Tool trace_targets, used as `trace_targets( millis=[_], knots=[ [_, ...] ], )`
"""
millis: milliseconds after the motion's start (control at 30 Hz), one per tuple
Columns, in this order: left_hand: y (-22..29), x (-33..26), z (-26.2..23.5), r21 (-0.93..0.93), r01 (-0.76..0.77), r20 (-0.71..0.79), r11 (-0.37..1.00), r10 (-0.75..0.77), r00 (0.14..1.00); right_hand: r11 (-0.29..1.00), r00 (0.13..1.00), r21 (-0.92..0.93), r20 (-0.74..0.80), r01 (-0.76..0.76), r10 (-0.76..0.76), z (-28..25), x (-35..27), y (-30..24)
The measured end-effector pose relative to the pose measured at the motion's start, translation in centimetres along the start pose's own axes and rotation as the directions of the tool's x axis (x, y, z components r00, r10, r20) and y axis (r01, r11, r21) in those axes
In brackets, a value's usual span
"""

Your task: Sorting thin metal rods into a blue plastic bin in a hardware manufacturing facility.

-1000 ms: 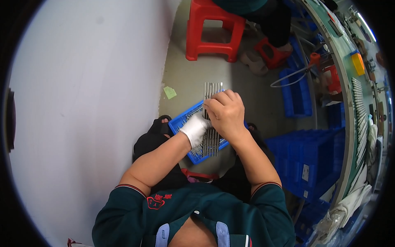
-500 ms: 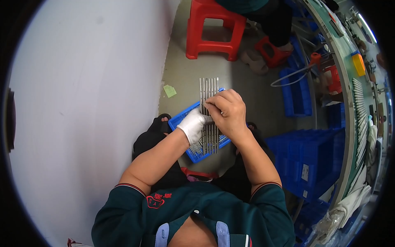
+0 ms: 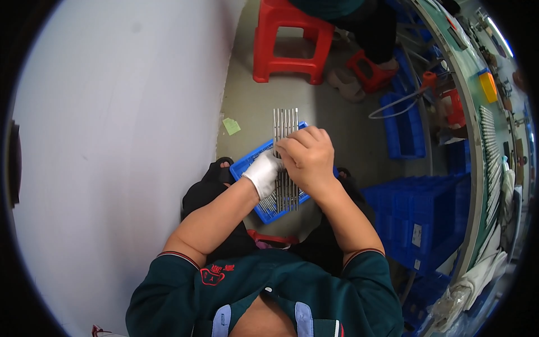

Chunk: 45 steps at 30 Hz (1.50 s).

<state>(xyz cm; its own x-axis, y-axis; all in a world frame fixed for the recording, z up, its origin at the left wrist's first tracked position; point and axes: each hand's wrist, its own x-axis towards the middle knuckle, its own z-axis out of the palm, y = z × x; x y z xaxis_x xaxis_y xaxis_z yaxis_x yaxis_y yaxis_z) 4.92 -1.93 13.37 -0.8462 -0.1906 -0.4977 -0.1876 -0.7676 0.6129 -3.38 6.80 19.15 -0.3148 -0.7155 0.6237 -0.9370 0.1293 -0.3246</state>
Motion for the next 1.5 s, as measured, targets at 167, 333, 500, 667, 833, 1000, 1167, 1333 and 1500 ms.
trace_targets(
  millis=[167,333,500,667,833,1000,1167,1333,1500],
  knots=[
    [0.5,-0.3,0.3,-0.001,0.018,0.024,1.000,-0.018,1.000,0.983,0.990,0.124,-0.030,-0.133,0.138,-0.5,0.0,0.8],
    [0.5,-0.3,0.3,-0.038,0.011,0.055,0.999,-0.009,0.998,0.967,0.981,0.181,-0.028,-0.182,0.190,-0.1,-0.2,1.2],
    [0.6,-0.4,0.4,0.003,-0.013,0.068,1.000,0.013,0.998,0.991,0.994,0.083,-0.025,-0.101,0.103,-0.3,-0.1,1.0],
    [0.5,-0.3,0.0,0.052,0.023,-0.007,0.998,-0.023,1.000,0.996,0.998,-0.072,-0.029,0.047,-0.050,-0.4,0.2,0.0],
    [0.4,-0.5,0.1,0.083,0.007,-0.008,0.997,-0.006,1.000,0.999,1.000,-0.040,0.000,0.008,-0.008,-0.4,0.0,0.1],
    [0.2,-0.5,0.3,0.137,-0.036,-0.009,0.990,0.037,0.999,0.997,1.000,-0.072,-0.010,0.025,-0.025,0.2,-0.4,0.3],
    [0.8,-0.3,-0.1,-0.019,0.061,0.048,0.998,-0.060,0.997,1.000,0.998,-0.007,-0.061,-0.020,0.020,-1.0,0.4,-0.1],
    [0.6,-0.4,0.3,0.028,0.021,0.060,0.999,-0.023,0.998,0.967,0.976,0.171,-0.071,-0.191,0.206,0.0,0.0,1.5],
    [0.2,-0.3,0.2,0.015,0.032,0.070,0.999,-0.033,0.997,0.971,0.978,0.148,-0.071,-0.186,0.198,0.2,0.0,1.7]
  ],
)
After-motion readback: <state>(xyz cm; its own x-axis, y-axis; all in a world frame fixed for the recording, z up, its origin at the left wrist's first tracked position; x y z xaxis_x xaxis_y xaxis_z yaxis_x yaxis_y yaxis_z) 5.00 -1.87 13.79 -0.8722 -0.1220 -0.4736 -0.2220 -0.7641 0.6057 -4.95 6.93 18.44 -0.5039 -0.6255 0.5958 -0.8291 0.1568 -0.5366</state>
